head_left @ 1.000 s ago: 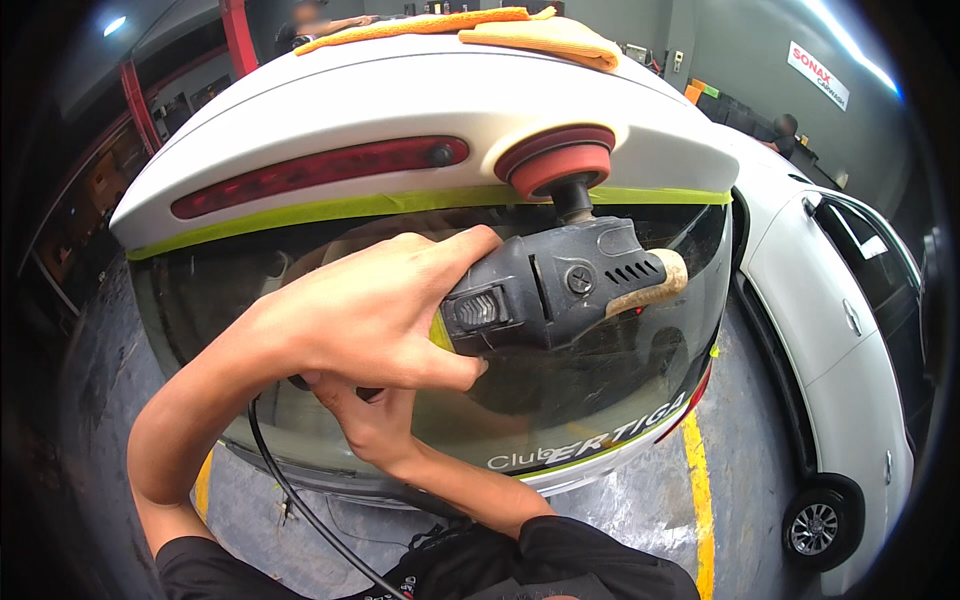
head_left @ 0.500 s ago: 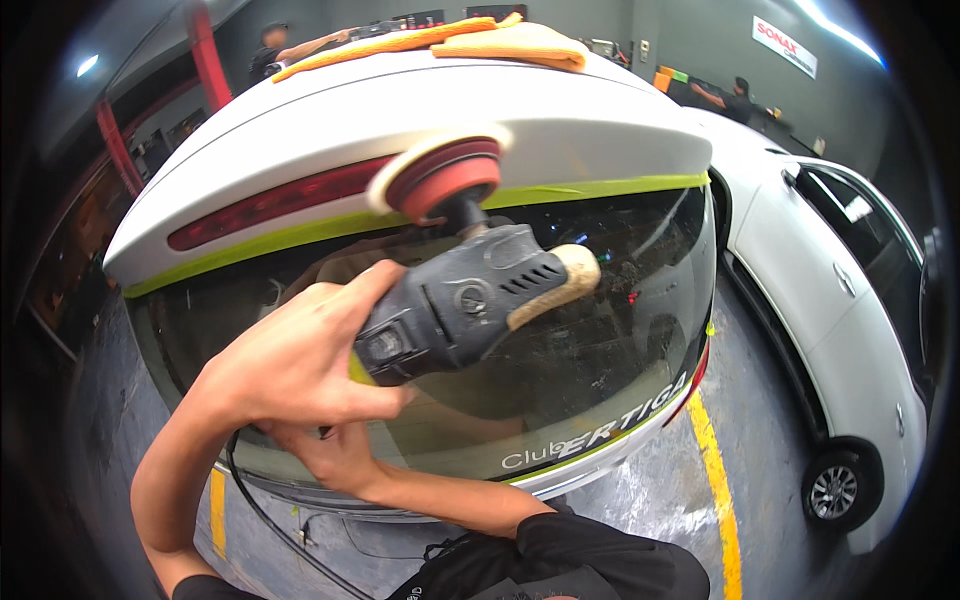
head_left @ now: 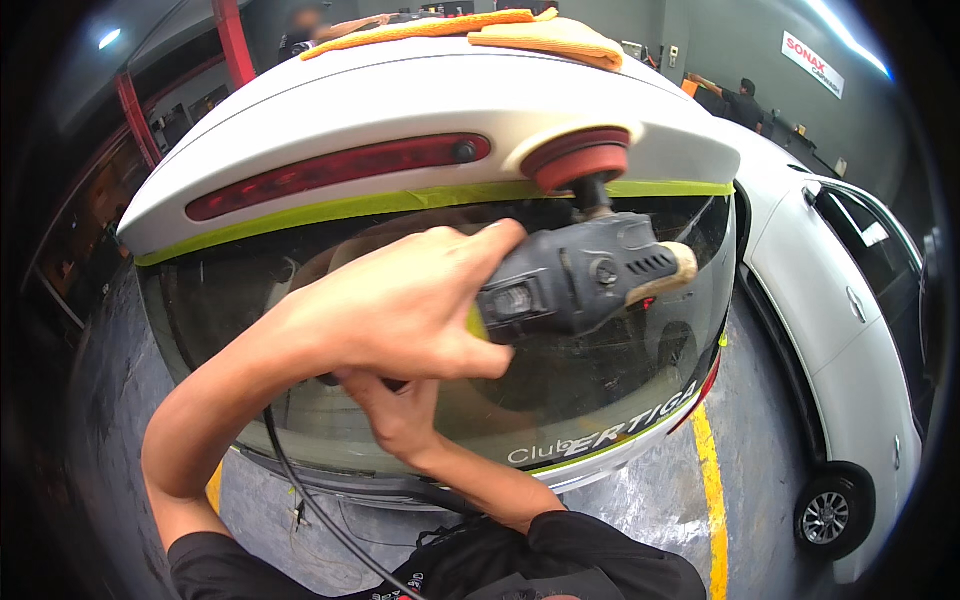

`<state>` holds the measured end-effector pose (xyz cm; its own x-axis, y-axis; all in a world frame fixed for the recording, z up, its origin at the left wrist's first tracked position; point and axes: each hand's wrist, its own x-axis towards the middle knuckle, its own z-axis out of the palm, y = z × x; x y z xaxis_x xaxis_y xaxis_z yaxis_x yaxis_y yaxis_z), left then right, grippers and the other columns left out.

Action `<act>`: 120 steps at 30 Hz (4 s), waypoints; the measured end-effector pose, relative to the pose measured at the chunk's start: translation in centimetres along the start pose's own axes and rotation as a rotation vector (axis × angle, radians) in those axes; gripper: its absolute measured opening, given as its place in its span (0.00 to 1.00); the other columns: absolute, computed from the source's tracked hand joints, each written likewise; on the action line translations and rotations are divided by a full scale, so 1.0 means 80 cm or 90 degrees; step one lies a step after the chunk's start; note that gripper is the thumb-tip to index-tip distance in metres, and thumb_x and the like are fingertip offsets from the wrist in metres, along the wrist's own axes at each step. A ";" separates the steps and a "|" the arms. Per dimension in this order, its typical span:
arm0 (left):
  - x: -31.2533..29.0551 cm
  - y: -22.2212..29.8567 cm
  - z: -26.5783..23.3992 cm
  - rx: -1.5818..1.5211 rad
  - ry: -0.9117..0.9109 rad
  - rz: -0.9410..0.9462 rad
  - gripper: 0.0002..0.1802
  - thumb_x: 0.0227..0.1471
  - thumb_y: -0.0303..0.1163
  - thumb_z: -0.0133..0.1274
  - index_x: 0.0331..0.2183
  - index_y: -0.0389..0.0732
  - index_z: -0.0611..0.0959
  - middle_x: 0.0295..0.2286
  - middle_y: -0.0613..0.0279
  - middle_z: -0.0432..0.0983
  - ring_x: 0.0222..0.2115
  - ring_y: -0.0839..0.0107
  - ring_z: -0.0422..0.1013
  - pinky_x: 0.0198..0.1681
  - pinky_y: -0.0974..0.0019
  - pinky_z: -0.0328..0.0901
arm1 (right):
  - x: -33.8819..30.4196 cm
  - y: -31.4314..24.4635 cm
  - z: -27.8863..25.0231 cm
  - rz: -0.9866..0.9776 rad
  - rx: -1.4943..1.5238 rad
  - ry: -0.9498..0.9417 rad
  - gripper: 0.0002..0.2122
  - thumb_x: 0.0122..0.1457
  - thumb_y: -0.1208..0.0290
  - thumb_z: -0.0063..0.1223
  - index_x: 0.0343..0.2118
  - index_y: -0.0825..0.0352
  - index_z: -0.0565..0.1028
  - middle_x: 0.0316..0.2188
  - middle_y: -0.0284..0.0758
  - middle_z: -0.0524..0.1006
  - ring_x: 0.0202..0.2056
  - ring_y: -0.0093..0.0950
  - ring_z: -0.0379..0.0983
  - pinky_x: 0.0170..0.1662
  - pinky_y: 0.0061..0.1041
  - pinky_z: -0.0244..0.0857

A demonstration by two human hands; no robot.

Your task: The person uses a rotary polisher with a red pad to buff the rear hatch of a white car. They move the tool in circular motions across the surface, focusing on the area around the taillights and the upper edge of the hatch.

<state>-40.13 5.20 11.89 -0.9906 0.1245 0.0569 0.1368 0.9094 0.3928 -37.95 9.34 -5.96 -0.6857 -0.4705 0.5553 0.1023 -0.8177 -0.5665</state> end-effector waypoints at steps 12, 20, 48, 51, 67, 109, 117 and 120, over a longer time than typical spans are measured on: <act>-0.028 -0.004 0.010 -0.044 0.047 -0.008 0.38 0.41 0.37 0.70 0.50 0.26 0.73 0.29 0.38 0.80 0.34 0.39 0.80 0.41 0.50 0.72 | -0.023 0.011 0.001 0.030 0.001 -0.049 0.12 0.66 0.78 0.68 0.51 0.72 0.81 0.43 0.35 0.85 0.46 0.25 0.82 0.49 0.27 0.77; -0.069 0.001 0.002 -0.018 0.069 -0.072 0.38 0.40 0.36 0.72 0.49 0.28 0.74 0.31 0.38 0.80 0.35 0.38 0.80 0.40 0.52 0.72 | -0.039 0.021 0.033 0.050 0.037 -0.120 0.13 0.66 0.77 0.68 0.52 0.72 0.81 0.46 0.37 0.85 0.48 0.26 0.82 0.51 0.27 0.77; 0.008 0.031 0.010 -0.005 0.016 -0.045 0.40 0.42 0.37 0.68 0.52 0.25 0.73 0.30 0.35 0.80 0.37 0.39 0.80 0.43 0.49 0.72 | -0.005 -0.024 -0.025 -0.001 0.008 -0.051 0.13 0.65 0.76 0.69 0.51 0.72 0.81 0.43 0.34 0.85 0.45 0.24 0.81 0.49 0.26 0.75; -0.020 0.017 0.016 0.024 0.063 -0.030 0.39 0.42 0.37 0.69 0.51 0.26 0.73 0.30 0.38 0.80 0.36 0.39 0.80 0.43 0.49 0.72 | -0.024 -0.006 -0.010 0.023 0.010 -0.071 0.14 0.66 0.77 0.68 0.52 0.73 0.81 0.45 0.37 0.85 0.47 0.26 0.82 0.50 0.28 0.77; -0.091 0.030 0.011 0.002 0.118 -0.180 0.39 0.38 0.33 0.70 0.53 0.28 0.75 0.33 0.44 0.82 0.35 0.47 0.83 0.44 0.56 0.73 | -0.069 0.031 0.058 0.114 0.132 -0.183 0.23 0.63 0.75 0.71 0.58 0.75 0.74 0.52 0.40 0.79 0.53 0.29 0.78 0.54 0.32 0.73; -0.029 0.039 0.019 0.028 0.061 -0.115 0.40 0.41 0.35 0.70 0.53 0.26 0.74 0.35 0.37 0.82 0.39 0.42 0.83 0.45 0.54 0.74 | -0.034 -0.020 -0.004 0.033 0.011 -0.104 0.12 0.64 0.79 0.67 0.49 0.74 0.81 0.42 0.39 0.86 0.44 0.28 0.83 0.47 0.28 0.77; -0.022 0.039 0.041 -0.041 0.171 -0.049 0.39 0.44 0.36 0.70 0.53 0.27 0.72 0.36 0.37 0.83 0.39 0.42 0.83 0.46 0.53 0.74 | -0.028 -0.032 -0.034 0.067 0.003 -0.139 0.19 0.61 0.79 0.68 0.54 0.74 0.76 0.48 0.40 0.81 0.51 0.29 0.79 0.53 0.32 0.73; 0.009 0.044 0.054 -0.063 0.155 -0.028 0.41 0.43 0.37 0.71 0.55 0.26 0.74 0.38 0.39 0.85 0.40 0.49 0.85 0.48 0.55 0.74 | -0.023 -0.055 -0.062 0.030 -0.025 -0.089 0.22 0.61 0.79 0.68 0.56 0.75 0.74 0.50 0.40 0.79 0.53 0.28 0.77 0.55 0.31 0.72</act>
<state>-40.41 10.19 9.38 -0.9675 -0.0239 0.2518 0.1054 0.8669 0.4872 -40.71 15.42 -7.53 -0.5731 -0.5526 0.6052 0.1028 -0.7811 -0.6159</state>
